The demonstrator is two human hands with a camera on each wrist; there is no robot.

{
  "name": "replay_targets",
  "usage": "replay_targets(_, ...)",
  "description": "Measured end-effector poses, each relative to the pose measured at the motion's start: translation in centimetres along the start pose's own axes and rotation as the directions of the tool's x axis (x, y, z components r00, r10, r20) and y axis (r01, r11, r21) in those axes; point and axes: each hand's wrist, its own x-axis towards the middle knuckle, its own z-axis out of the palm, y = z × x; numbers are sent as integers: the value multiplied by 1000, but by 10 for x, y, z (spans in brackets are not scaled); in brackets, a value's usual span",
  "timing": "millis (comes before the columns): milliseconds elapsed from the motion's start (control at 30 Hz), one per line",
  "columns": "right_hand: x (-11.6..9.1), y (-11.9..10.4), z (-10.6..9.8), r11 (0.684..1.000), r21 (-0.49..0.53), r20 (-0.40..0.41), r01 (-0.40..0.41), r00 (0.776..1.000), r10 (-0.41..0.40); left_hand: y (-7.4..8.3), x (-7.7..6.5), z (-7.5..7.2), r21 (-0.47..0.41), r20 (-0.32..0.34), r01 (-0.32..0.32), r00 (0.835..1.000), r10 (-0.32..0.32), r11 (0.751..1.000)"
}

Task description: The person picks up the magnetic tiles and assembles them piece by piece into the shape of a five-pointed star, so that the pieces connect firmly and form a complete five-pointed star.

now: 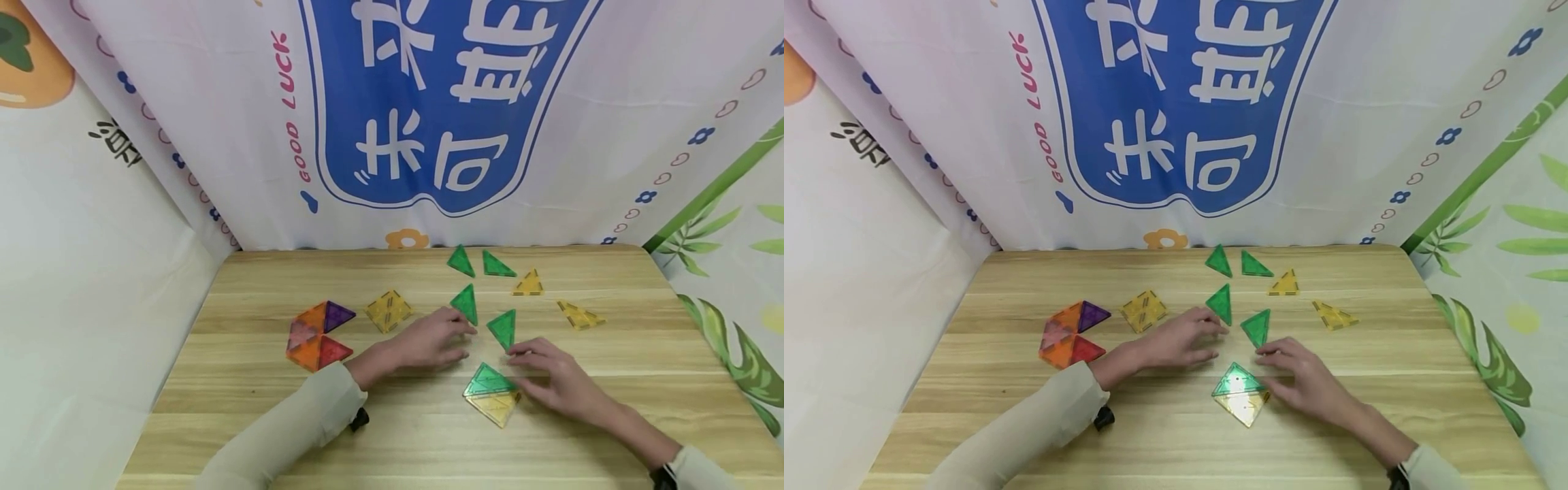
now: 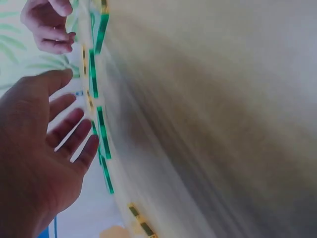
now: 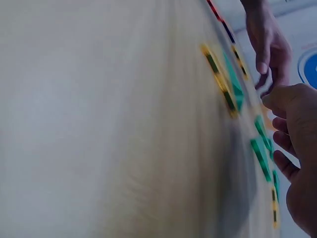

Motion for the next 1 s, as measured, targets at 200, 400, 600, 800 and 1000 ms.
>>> replay_targets(200,20,33,-18,996,-77,62,-53,996,58,-14,15,-1,24,-108,122,987,-119,992)
replay_targets(400,37,54,-25,993,-81,175,-89,979,102,-24,29,0,-5,-88,206,975,-205,979)
replay_targets(600,50,66,-23,995,-36,274,-96,956,102,-35,43,0,-58,-8,178,984,-178,982)
replay_targets(800,60,68,-23,992,2,363,-126,924,117,-41,54,-3,-62,76,154,986,-149,986)
replay_targets(1000,64,70,-24,993,7,380,-122,919,110,-44,58,-4,-37,145,183,974,-176,982)
